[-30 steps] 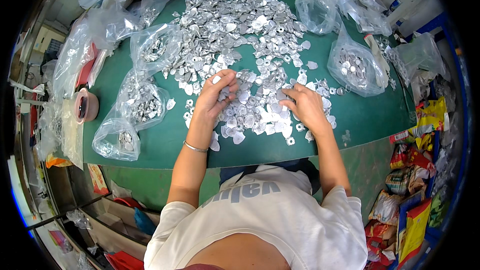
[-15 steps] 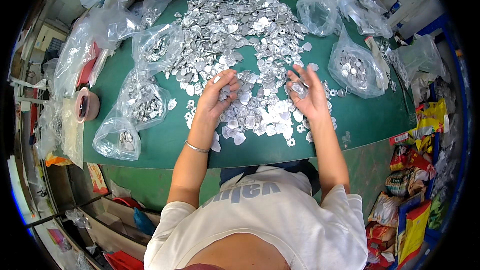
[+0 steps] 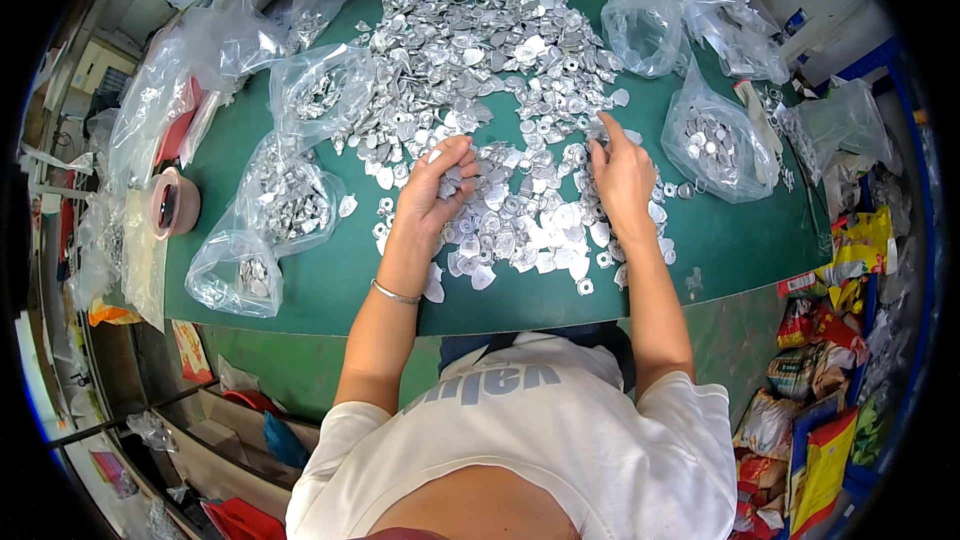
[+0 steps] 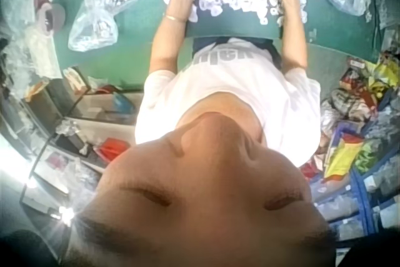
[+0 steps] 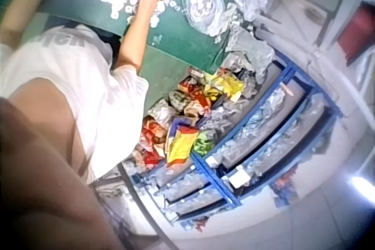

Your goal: The person sorts through a large pile of small metal components on a green desk by hand, picking up individual pieces, inspecting them, and placing them into different plastic bags.

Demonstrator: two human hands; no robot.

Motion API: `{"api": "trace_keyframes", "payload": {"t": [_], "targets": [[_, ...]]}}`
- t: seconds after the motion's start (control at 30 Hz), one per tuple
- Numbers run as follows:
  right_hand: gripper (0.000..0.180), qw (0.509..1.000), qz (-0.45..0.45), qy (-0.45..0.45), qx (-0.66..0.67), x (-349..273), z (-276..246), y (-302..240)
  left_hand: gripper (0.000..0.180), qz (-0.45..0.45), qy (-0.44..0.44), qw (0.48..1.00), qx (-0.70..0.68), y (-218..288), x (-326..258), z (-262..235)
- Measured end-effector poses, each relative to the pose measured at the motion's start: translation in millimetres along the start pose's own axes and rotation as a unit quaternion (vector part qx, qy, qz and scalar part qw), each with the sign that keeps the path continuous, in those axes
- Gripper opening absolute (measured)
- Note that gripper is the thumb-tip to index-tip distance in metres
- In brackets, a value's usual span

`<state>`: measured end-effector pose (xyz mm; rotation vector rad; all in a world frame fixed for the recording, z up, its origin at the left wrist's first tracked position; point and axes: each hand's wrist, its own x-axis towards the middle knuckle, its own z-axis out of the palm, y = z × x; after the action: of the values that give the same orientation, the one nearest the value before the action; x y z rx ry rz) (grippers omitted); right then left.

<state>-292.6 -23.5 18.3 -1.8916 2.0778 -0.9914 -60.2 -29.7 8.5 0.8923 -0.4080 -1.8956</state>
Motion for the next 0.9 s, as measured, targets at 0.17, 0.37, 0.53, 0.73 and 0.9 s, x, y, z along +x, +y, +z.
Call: {"api": "trace_keyframes", "payload": {"t": [0.17,0.37,0.53,0.73,0.9], "targets": [[0.035,0.977,-0.091,-0.194,0.007,-9.2,-4.2,-22.8,0.018,0.005,-0.017,1.000,-0.001,-0.8,0.5,-3.6],[0.027,0.988,-0.099,-0.096,0.074,-3.7,20.5,1.7,0.022,0.012,-0.024,0.999,-0.027,-0.8,2.5,-3.8],[0.011,0.711,0.201,-0.178,0.650,5.7,0.4,6.4,0.023,0.015,-0.024,0.997,-0.076,-0.3,3.0,-4.7],[0.018,0.791,0.232,-0.299,0.480,3.9,-3.0,-7.0,0.024,0.019,-0.037,0.997,-0.062,-2.6,5.6,-10.6],[0.025,0.976,-0.149,-0.151,-0.056,-15.4,21.3,-10.6,0.024,0.015,-0.031,0.998,-0.054,-3.0,7.0,-9.1]]}}
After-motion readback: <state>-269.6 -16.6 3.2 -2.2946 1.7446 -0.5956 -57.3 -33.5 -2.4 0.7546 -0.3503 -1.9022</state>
